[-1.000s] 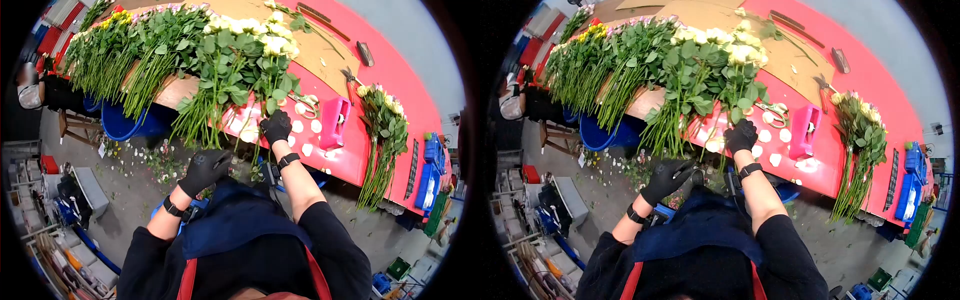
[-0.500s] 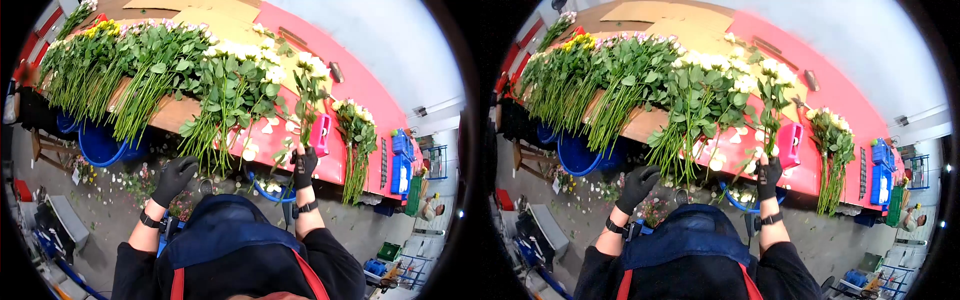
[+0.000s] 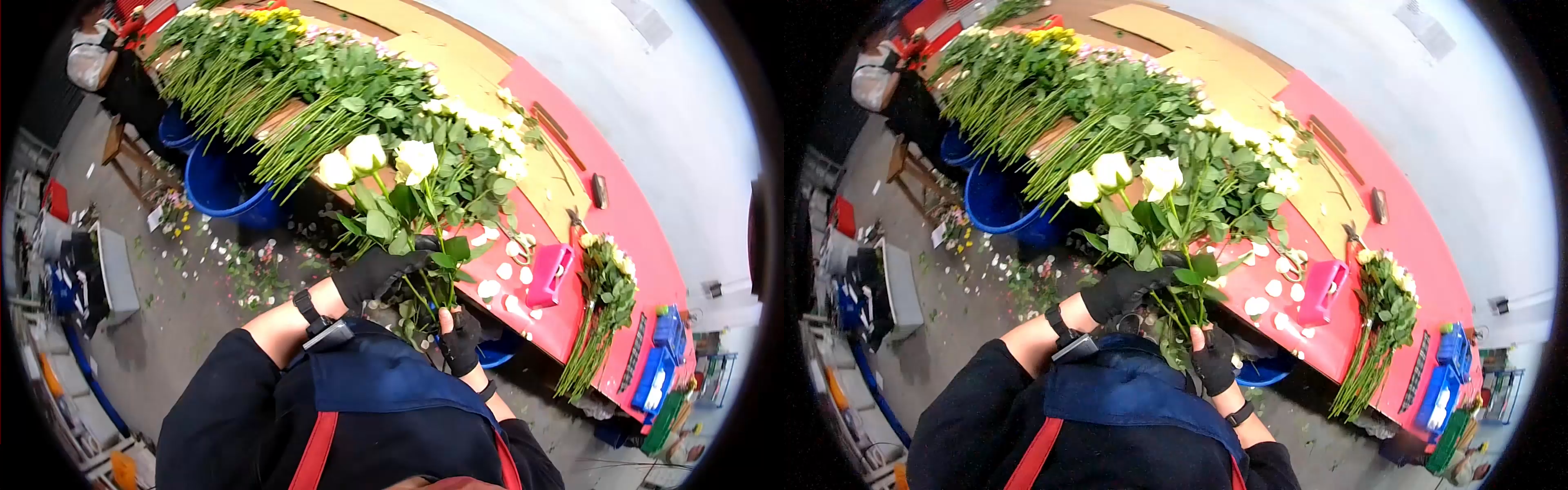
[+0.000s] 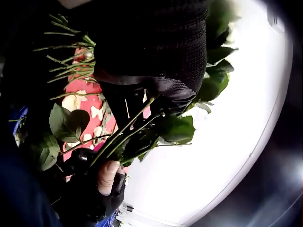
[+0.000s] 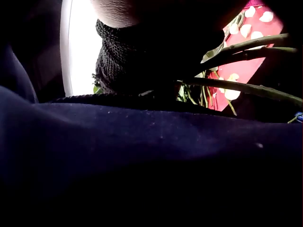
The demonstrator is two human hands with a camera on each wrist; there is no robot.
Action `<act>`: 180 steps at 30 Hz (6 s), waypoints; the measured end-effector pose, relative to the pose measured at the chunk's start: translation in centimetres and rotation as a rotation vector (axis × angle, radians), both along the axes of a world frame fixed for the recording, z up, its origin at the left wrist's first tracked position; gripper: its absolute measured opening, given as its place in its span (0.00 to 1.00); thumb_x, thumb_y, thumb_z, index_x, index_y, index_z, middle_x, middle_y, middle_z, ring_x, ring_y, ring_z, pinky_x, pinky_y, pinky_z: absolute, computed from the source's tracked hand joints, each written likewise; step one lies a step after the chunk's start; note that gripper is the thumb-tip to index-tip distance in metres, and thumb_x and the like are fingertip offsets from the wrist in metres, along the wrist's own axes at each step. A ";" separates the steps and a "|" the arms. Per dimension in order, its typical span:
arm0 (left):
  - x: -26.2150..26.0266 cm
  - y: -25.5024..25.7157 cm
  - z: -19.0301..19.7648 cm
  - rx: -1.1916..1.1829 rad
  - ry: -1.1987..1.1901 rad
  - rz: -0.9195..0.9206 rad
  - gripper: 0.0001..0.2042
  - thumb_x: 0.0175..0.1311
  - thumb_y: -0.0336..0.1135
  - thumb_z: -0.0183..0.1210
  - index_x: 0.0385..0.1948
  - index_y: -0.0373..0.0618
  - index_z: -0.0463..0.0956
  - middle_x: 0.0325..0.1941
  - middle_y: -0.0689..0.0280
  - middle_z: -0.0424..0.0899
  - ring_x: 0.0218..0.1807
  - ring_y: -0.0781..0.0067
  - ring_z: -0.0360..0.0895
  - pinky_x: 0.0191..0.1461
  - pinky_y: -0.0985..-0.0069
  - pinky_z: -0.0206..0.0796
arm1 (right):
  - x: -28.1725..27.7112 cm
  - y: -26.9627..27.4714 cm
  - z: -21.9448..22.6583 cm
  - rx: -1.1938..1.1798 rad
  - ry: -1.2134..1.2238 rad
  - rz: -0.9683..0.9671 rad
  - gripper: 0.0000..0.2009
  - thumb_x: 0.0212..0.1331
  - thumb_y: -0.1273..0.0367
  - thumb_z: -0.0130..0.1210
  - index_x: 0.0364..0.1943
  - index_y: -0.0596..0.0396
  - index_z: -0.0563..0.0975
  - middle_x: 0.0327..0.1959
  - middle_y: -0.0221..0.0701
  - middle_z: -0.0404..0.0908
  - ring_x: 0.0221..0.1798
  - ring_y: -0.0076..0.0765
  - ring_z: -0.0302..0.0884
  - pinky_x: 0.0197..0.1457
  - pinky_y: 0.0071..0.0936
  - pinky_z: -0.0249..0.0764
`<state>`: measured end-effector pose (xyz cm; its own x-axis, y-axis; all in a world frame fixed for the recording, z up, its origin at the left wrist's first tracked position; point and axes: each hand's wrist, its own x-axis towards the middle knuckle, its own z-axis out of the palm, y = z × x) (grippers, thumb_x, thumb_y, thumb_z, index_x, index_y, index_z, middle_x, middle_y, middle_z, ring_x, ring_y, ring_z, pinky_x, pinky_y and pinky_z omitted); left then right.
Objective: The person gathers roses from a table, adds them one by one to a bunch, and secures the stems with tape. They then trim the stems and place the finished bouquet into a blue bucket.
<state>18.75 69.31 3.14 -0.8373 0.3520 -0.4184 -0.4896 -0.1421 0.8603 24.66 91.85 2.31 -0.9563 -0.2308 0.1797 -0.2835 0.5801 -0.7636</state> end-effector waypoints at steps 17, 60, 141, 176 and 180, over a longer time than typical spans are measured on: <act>9.0 -16.8 -3.5 -0.654 0.774 0.146 0.23 0.64 0.30 0.54 0.61 0.38 0.64 0.57 0.63 0.76 0.56 0.70 0.73 0.59 0.72 0.65 | -3.7 -17.9 -0.5 -0.110 -0.321 0.791 0.14 0.63 0.61 0.53 0.30 0.59 0.79 0.22 0.35 0.77 0.25 0.36 0.75 0.31 0.31 0.70; -12.6 -62.2 -3.0 -0.368 0.398 0.169 0.14 0.63 0.28 0.53 0.50 0.41 0.70 0.42 0.61 0.79 0.44 0.63 0.79 0.47 0.64 0.74 | -33.5 -40.5 -12.0 0.336 -0.073 -0.704 0.24 0.49 0.54 0.62 0.39 0.62 0.77 0.41 0.49 0.79 0.47 0.57 0.74 0.50 0.42 0.70; -27.5 -59.8 -5.8 -0.526 1.086 -0.237 0.17 0.58 0.29 0.57 0.50 0.42 0.75 0.48 0.56 0.81 0.48 0.54 0.80 0.55 0.65 0.69 | -23.1 -51.6 -3.3 0.386 0.003 -0.345 0.33 0.46 0.51 0.65 0.53 0.59 0.73 0.46 0.45 0.78 0.49 0.51 0.75 0.52 0.41 0.71; -21.0 -76.5 -2.7 0.551 -0.036 0.495 0.17 0.65 0.45 0.55 0.45 0.42 0.68 0.19 0.69 0.65 0.24 0.68 0.69 0.40 0.64 0.66 | -36.4 -70.7 -3.4 0.036 -0.062 0.010 0.12 0.55 0.60 0.58 0.32 0.54 0.82 0.28 0.40 0.79 0.33 0.47 0.78 0.37 0.35 0.72; -20.0 -80.2 -3.6 0.621 -0.035 0.507 0.16 0.64 0.43 0.57 0.44 0.40 0.68 0.19 0.69 0.65 0.25 0.68 0.70 0.37 0.63 0.67 | -41.7 -79.1 -10.0 0.257 -0.171 0.007 0.18 0.53 0.54 0.57 0.33 0.56 0.80 0.33 0.47 0.79 0.41 0.55 0.76 0.45 0.43 0.70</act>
